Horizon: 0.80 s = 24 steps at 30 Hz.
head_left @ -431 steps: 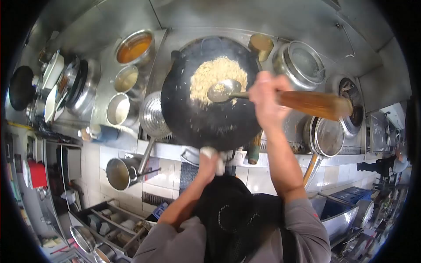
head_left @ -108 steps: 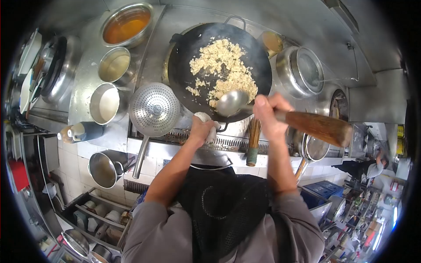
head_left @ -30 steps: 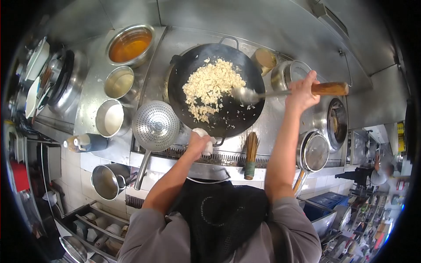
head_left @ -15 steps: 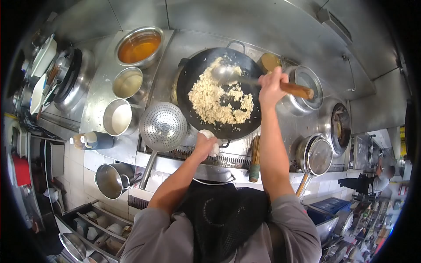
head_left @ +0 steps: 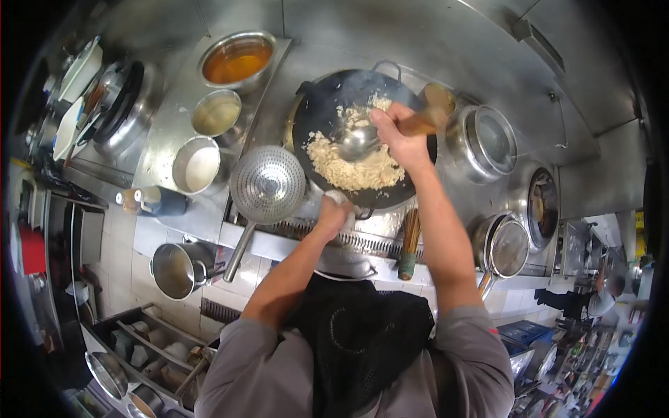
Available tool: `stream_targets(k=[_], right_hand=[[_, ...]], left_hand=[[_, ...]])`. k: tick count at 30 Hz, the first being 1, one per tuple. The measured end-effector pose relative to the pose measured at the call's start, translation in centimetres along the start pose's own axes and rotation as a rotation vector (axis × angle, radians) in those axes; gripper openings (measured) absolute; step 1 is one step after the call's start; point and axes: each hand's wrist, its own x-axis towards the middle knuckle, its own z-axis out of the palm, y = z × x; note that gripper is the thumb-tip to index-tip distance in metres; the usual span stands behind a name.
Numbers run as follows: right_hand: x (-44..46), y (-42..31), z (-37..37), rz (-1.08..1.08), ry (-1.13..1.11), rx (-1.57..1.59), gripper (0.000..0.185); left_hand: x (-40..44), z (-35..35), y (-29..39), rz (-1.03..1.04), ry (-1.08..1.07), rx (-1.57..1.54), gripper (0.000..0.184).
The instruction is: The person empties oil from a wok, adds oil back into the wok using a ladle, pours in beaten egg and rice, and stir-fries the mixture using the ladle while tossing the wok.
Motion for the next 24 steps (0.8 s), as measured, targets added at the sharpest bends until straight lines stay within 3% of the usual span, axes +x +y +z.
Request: stream_targets(k=[1,4,5,8,9,11,14,15,16,18,20,22,24], right_hand=[[-0.6,-1.7,0.0,0.017,-0.172,-0.17,0.041],[-2.2,-9.1,1.2,0.157,-0.261,-0.39,0.036],[-4.1,-8.7,1.8,-0.101,-0.322,-0.228,0.036],[-8.1,-6.5,1.7,-0.399,-0.669,-0.216,0.038],[-7.7,-5.1,1.1,-0.235,-0.624,-0.167,0.038],[-5.6,-4.0,-0.5,-0.143,-0.413,-0.337,0.039],[-7.7,-8.3,-3.5,-0.181,-0.187,-0.32,0.022],[-9.1,-6.4,-2.7,-0.253,-0.083,-0.183,0.024],[-10.1,-3.6,-2.3,-0.181,0.047,-0.325,0.028],[-8.0,-0.6,-3.0,-0.155,0.09,-0.607,0.043],[-5.8,-2.1,-4.2,0.071,0.17,-0.143,0.039],[-7.8,-6.5,-6.0,0.072,0.119,-0.027,0.036],[-10.5,-3.7,-4.5,-0.019,0.388,-0.049,0.035]], left_hand=[[-0.4,0.0,-0.1,-0.071,0.03,0.025,0.036],[-1.0,-0.1,1.3,-0.113,-0.028,0.102,0.031],[-0.5,-0.1,0.4,0.127,-0.1,-0.02,0.032],[-0.1,-0.8,-2.1,0.484,-0.268,-0.128,0.039],[0.5,-0.6,-2.3,0.229,-0.123,-0.164,0.036],[-0.8,0.3,-0.1,-0.023,0.027,-0.048,0.028],[-1.3,0.1,0.7,0.015,-0.052,-0.12,0.029],[-1.2,-0.1,0.9,-0.058,-0.07,-0.061,0.026],[-0.9,-0.1,0.1,-0.064,-0.079,-0.056,0.026],[0.2,0.0,-2.1,-0.048,0.13,-0.035,0.035],[-0.2,0.1,-0.9,0.004,0.178,0.002,0.031],[-0.9,-0.5,0.6,-0.03,-0.084,-0.015,0.031],[-0.9,-0.1,1.7,-0.028,-0.092,-0.001,0.032]])
